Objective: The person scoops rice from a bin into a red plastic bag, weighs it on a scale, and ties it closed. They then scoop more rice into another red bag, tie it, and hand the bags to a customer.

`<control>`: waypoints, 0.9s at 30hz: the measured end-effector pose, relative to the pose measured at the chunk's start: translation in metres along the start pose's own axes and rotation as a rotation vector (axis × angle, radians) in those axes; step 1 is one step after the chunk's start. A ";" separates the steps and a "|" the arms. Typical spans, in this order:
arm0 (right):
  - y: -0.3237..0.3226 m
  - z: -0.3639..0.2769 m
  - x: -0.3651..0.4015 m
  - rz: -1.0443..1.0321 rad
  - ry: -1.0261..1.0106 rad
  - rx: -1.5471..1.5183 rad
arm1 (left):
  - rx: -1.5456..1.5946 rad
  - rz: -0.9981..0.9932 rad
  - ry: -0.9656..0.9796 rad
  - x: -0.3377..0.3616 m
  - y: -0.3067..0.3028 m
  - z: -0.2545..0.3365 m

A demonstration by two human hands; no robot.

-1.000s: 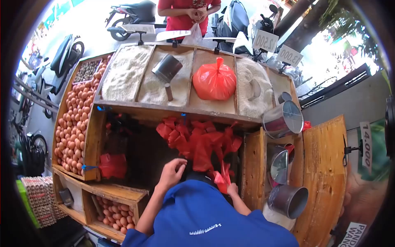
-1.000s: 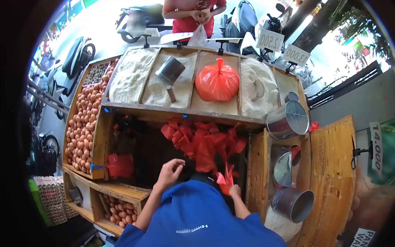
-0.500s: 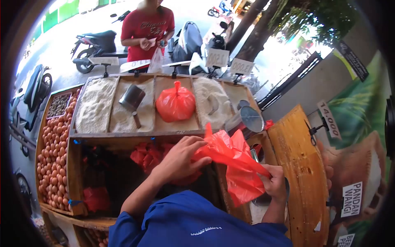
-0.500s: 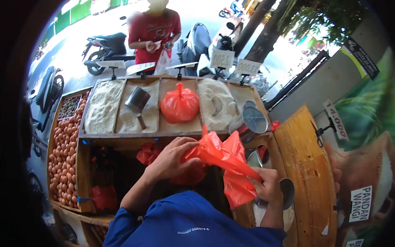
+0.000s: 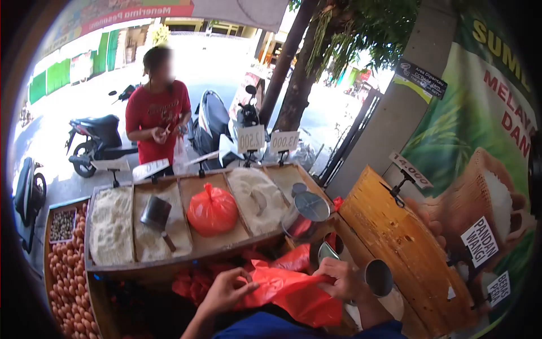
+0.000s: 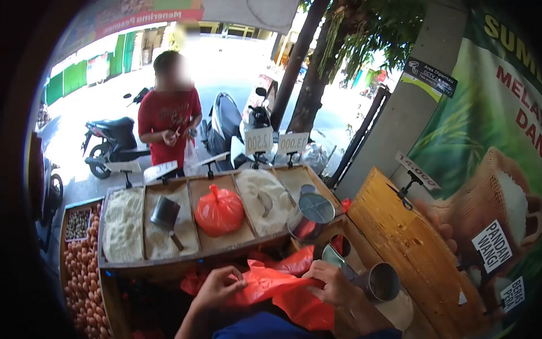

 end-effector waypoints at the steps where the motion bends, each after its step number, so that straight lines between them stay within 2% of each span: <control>1: 0.010 0.007 -0.002 0.019 -0.019 0.008 | -0.024 -0.003 -0.080 0.009 -0.001 -0.005; 3: 0.034 0.024 -0.001 -0.006 0.082 -0.123 | -0.383 -0.124 -0.058 0.013 -0.008 -0.043; 4: 0.042 0.027 -0.002 -0.085 0.172 -0.179 | -0.273 -0.228 -0.091 0.013 -0.007 -0.055; 5: 0.048 0.030 -0.006 -0.083 0.173 -0.182 | -0.161 -0.332 -0.126 0.015 -0.007 -0.059; 6: 0.054 0.034 -0.010 -0.116 0.232 -0.272 | -0.034 -0.267 -0.157 0.017 -0.006 -0.061; 7: 0.058 0.037 -0.012 -0.149 0.292 -0.362 | -0.035 -0.270 -0.163 0.019 -0.004 -0.062; 8: 0.061 0.044 -0.014 -0.146 0.299 -0.364 | 0.017 -0.111 -0.018 0.022 -0.003 -0.055; 9: 0.062 0.052 -0.017 -0.235 0.366 -0.351 | 0.071 0.048 0.126 0.027 -0.003 -0.044; 10: 0.063 0.056 -0.018 -0.326 0.433 -0.337 | 0.126 0.042 0.182 0.034 -0.005 -0.032; 11: 0.064 0.056 -0.020 -0.326 0.440 -0.336 | 0.130 0.036 0.179 0.035 -0.002 -0.031; 13: 0.068 0.053 -0.030 -0.219 0.356 -0.494 | 0.689 0.073 -0.028 0.036 0.004 -0.036; 14: 0.067 0.053 -0.034 -0.219 0.360 -0.495 | 0.499 -0.148 -0.085 0.023 -0.013 -0.099; 15: 0.066 0.053 -0.039 -0.240 0.340 -0.463 | 0.501 -0.150 -0.089 0.023 -0.017 -0.107; 17: 0.064 0.054 -0.050 -0.259 0.325 -0.435 | 0.448 -0.272 -0.198 0.022 -0.019 -0.107; 18: 0.064 0.057 -0.056 -0.357 0.307 -0.434 | 0.692 -0.221 -0.191 0.028 -0.008 -0.094; 19: 0.066 0.060 -0.062 -0.455 0.287 -0.431 | 0.690 -0.224 -0.192 0.023 -0.010 -0.092; 20: 0.073 0.067 -0.067 -0.452 0.289 -0.429 | 0.664 -0.241 -0.174 0.017 -0.012 -0.091; 21: 0.080 0.075 -0.074 -0.299 0.171 -0.124 | 0.641 -0.258 -0.157 0.012 -0.013 -0.082; 22: 0.087 0.079 -0.082 -0.142 0.053 0.178 | 0.717 -0.119 -0.214 0.010 -0.012 -0.071; 23: 0.091 0.078 -0.093 -0.141 0.055 0.177 | 0.790 0.023 -0.270 0.009 -0.010 -0.055; 25: 0.092 0.066 -0.120 0.223 -0.213 0.298 | 0.745 0.316 -0.168 -0.010 -0.020 -0.073; 26: 0.096 0.059 -0.126 0.222 -0.219 0.295 | 0.697 0.397 -0.128 -0.015 -0.034 -0.099; 27: 0.102 0.051 -0.127 0.101 -0.120 -0.040 | 0.667 0.497 -0.104 -0.014 -0.035 -0.085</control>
Point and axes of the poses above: each hand's wrist, its own x-axis away from the middle knuckle, its own y-axis out of the palm, z = x × y, the point moved 1 cm from there along -x, towards the middle knuckle, and after that the axes turned 9 degrees about -y, right-handed, at the moved point
